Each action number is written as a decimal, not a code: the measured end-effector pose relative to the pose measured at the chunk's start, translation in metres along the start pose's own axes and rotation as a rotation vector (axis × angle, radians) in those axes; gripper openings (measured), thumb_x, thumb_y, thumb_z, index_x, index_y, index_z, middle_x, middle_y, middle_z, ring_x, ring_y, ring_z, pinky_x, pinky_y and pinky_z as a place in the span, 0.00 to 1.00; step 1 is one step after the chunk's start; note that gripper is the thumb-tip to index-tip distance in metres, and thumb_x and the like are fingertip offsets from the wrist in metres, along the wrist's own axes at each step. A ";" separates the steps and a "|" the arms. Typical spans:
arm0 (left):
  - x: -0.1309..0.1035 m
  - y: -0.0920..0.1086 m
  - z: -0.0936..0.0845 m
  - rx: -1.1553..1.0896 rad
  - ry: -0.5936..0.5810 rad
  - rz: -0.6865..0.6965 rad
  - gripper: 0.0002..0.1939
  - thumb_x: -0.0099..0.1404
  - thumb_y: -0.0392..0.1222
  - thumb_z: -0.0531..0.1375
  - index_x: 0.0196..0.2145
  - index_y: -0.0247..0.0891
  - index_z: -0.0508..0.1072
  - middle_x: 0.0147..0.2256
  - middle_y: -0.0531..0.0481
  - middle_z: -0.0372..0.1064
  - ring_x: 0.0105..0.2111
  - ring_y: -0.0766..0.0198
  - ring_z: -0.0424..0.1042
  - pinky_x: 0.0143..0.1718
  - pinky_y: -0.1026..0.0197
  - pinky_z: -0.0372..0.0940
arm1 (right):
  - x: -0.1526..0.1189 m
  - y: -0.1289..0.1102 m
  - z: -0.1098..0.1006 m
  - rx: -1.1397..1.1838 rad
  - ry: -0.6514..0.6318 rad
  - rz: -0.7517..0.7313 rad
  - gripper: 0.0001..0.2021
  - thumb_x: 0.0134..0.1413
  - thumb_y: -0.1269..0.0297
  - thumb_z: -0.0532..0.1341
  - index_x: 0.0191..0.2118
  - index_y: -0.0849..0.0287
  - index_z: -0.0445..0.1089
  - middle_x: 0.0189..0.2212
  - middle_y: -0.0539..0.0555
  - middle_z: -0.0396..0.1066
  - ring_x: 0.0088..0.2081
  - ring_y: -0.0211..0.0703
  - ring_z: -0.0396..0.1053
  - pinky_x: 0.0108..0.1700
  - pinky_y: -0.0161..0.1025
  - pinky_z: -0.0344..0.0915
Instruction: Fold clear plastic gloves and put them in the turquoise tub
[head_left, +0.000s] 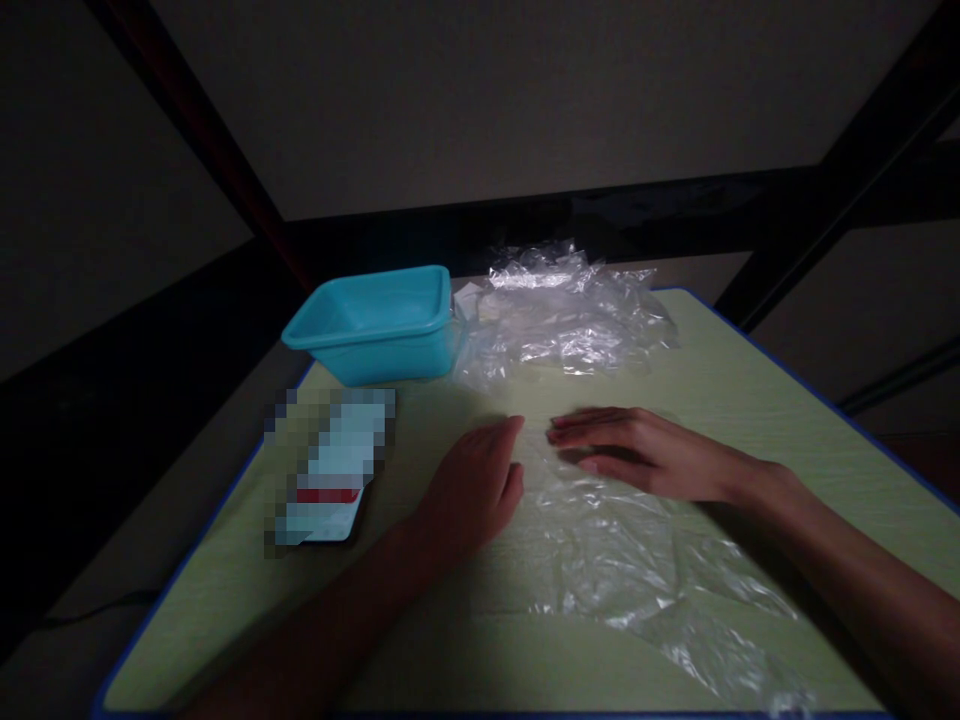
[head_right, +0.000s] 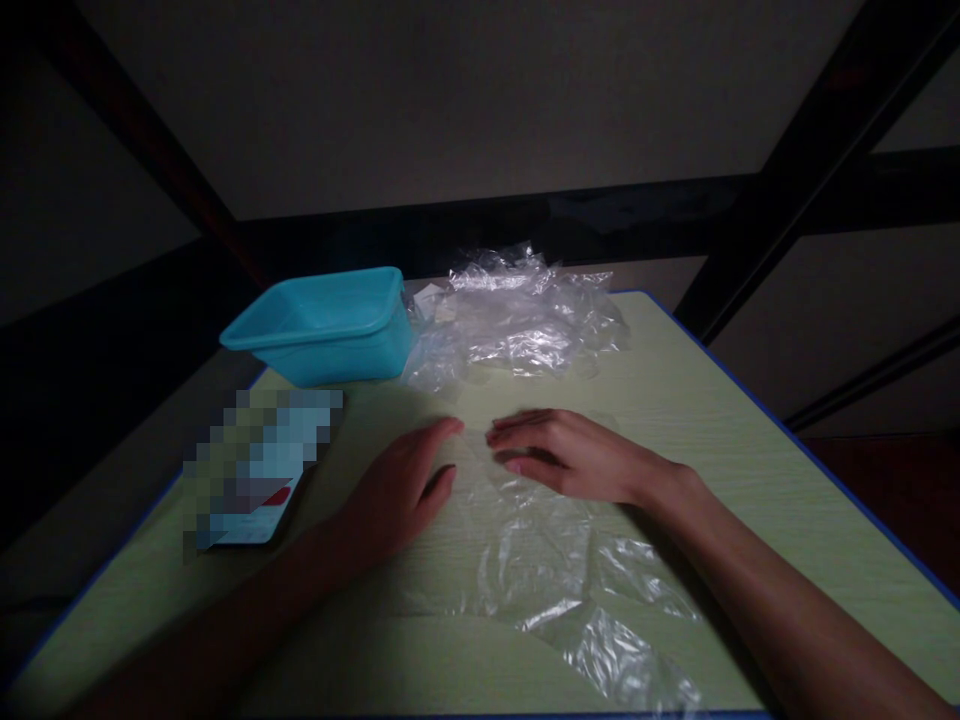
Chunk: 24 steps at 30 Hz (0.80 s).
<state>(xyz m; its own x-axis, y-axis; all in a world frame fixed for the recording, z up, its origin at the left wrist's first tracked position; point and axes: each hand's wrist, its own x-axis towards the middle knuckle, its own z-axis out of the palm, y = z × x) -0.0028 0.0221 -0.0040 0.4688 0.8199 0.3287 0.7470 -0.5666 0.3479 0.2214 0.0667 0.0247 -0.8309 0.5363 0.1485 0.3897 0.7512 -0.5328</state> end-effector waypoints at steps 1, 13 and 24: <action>0.000 0.000 0.000 0.005 0.001 0.005 0.21 0.60 0.31 0.51 0.51 0.29 0.59 0.48 0.34 0.67 0.48 0.53 0.67 0.49 0.48 0.64 | 0.000 0.000 -0.001 -0.007 0.001 -0.007 0.17 0.61 0.60 0.51 0.48 0.61 0.70 0.48 0.60 0.70 0.53 0.48 0.64 0.52 0.49 0.63; 0.001 0.001 -0.001 0.012 -0.011 0.006 0.20 0.60 0.31 0.52 0.51 0.30 0.60 0.49 0.34 0.67 0.49 0.53 0.67 0.50 0.48 0.64 | -0.006 -0.001 -0.017 -0.076 -0.010 -0.013 0.14 0.61 0.64 0.51 0.42 0.58 0.74 0.41 0.55 0.74 0.55 0.49 0.62 0.53 0.47 0.62; 0.001 0.003 -0.001 -0.021 0.003 0.051 0.19 0.60 0.31 0.52 0.51 0.33 0.61 0.49 0.37 0.67 0.50 0.55 0.67 0.50 0.49 0.64 | -0.005 0.001 -0.011 -0.028 -0.022 -0.014 0.14 0.61 0.64 0.52 0.46 0.59 0.71 0.48 0.55 0.71 0.58 0.48 0.58 0.55 0.47 0.61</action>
<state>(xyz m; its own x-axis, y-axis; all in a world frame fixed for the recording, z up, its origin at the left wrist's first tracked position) -0.0008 0.0207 -0.0014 0.5048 0.7894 0.3494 0.7121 -0.6096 0.3484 0.2300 0.0693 0.0328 -0.8447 0.5175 0.1366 0.3891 0.7690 -0.5072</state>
